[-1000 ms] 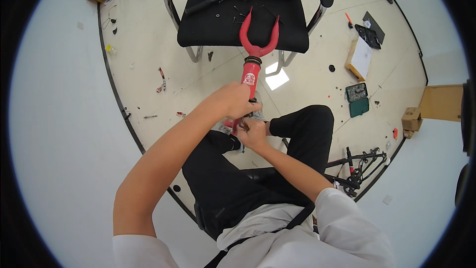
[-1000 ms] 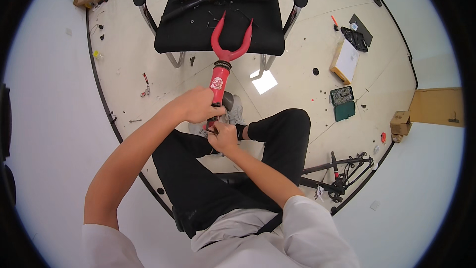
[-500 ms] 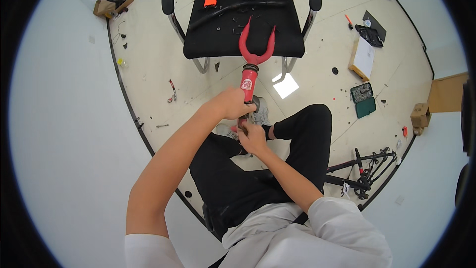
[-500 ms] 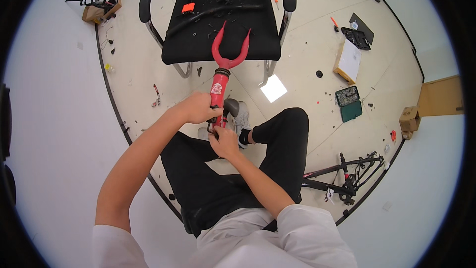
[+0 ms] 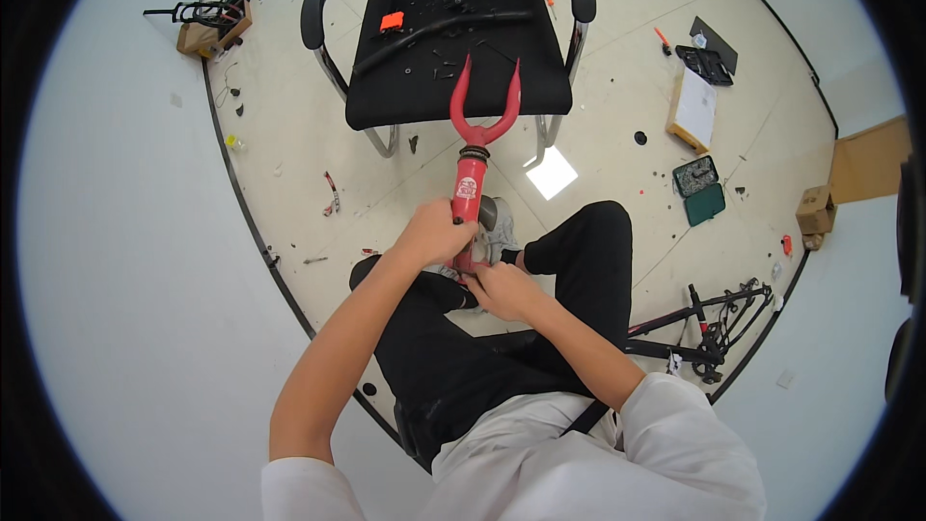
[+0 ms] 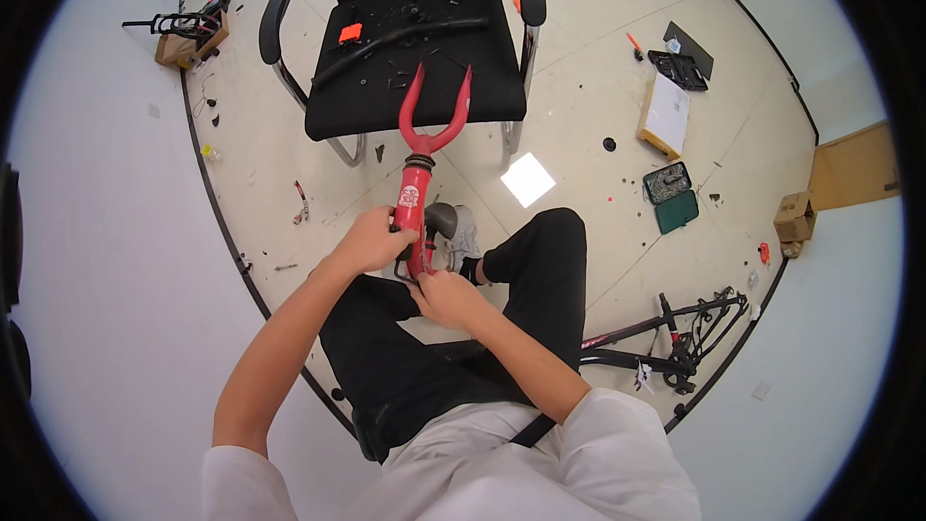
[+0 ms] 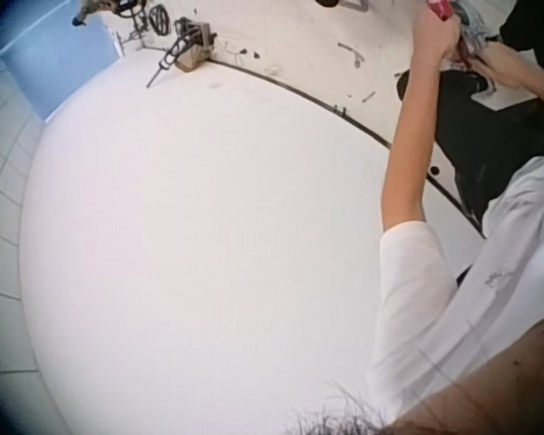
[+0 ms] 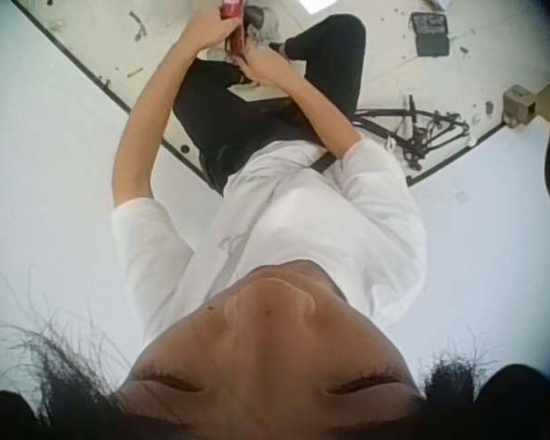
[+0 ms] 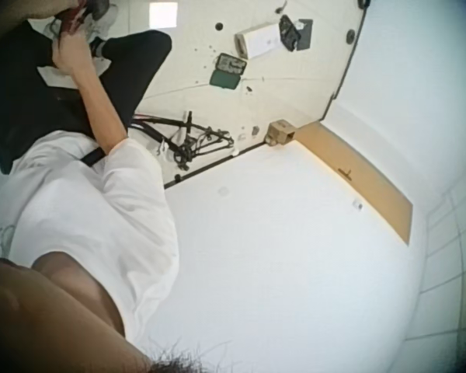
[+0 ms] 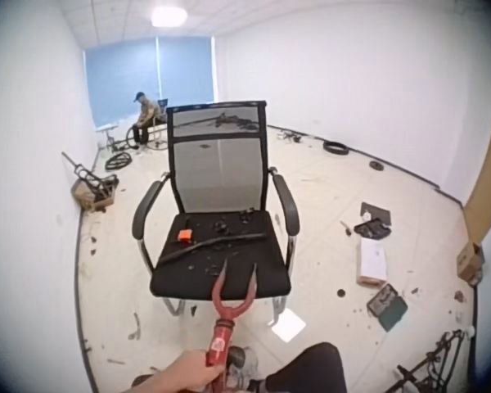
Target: The person assembles a bicycle handlebar onto a red fork held in a clamp. They insert the handlebar into the fork's stem, align it, and then use an Allen key to tighten the bolts securing the handlebar in place.
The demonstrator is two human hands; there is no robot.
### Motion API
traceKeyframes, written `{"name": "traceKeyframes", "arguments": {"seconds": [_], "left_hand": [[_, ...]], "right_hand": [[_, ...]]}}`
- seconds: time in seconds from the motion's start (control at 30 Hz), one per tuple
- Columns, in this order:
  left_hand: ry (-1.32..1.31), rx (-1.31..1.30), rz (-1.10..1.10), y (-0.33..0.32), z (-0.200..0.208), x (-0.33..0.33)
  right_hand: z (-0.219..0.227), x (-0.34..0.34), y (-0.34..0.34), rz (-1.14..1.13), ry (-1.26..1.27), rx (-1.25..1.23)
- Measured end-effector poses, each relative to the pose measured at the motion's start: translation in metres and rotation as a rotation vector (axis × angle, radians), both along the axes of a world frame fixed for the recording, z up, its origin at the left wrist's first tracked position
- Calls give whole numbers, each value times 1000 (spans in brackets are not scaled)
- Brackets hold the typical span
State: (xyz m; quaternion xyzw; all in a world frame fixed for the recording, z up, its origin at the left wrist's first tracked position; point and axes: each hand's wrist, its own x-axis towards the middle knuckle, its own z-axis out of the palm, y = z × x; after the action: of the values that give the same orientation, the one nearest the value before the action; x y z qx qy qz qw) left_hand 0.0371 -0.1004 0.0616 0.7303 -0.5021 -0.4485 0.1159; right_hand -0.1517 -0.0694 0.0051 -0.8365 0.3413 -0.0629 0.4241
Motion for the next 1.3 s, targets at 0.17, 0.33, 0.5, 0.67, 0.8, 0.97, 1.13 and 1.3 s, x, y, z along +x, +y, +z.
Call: {"name": "traceKeyframes", "arguments": {"seconds": [0.17, 0.33, 0.5, 0.67, 0.8, 0.97, 1.13, 1.3], "left_hand": [[81, -33, 90, 20, 20, -9], [68, -49, 90, 22, 25, -7], [-175, -152, -10, 27, 19, -22], [-233, -195, -32, 37, 23, -30], [-86, -150, -14, 37, 11, -13], [236, -49, 159, 41, 5, -2], [31, -5, 74, 32, 27, -11], [-138, -78, -25, 22, 36, -25]], "right_hand": [[20, -9, 2, 102, 118, -18], [12, -6, 5, 76, 34, -56], [-59, 11, 26, -49, -232, 1], [-78, 35, 41, -131, -423, -85], [-34, 9, 27, 4, -104, -111], [10, -12, 17, 119, 88, -110], [8, -10, 15, 109, 114, -109], [-52, 8, 24, 128, 75, -131]]}}
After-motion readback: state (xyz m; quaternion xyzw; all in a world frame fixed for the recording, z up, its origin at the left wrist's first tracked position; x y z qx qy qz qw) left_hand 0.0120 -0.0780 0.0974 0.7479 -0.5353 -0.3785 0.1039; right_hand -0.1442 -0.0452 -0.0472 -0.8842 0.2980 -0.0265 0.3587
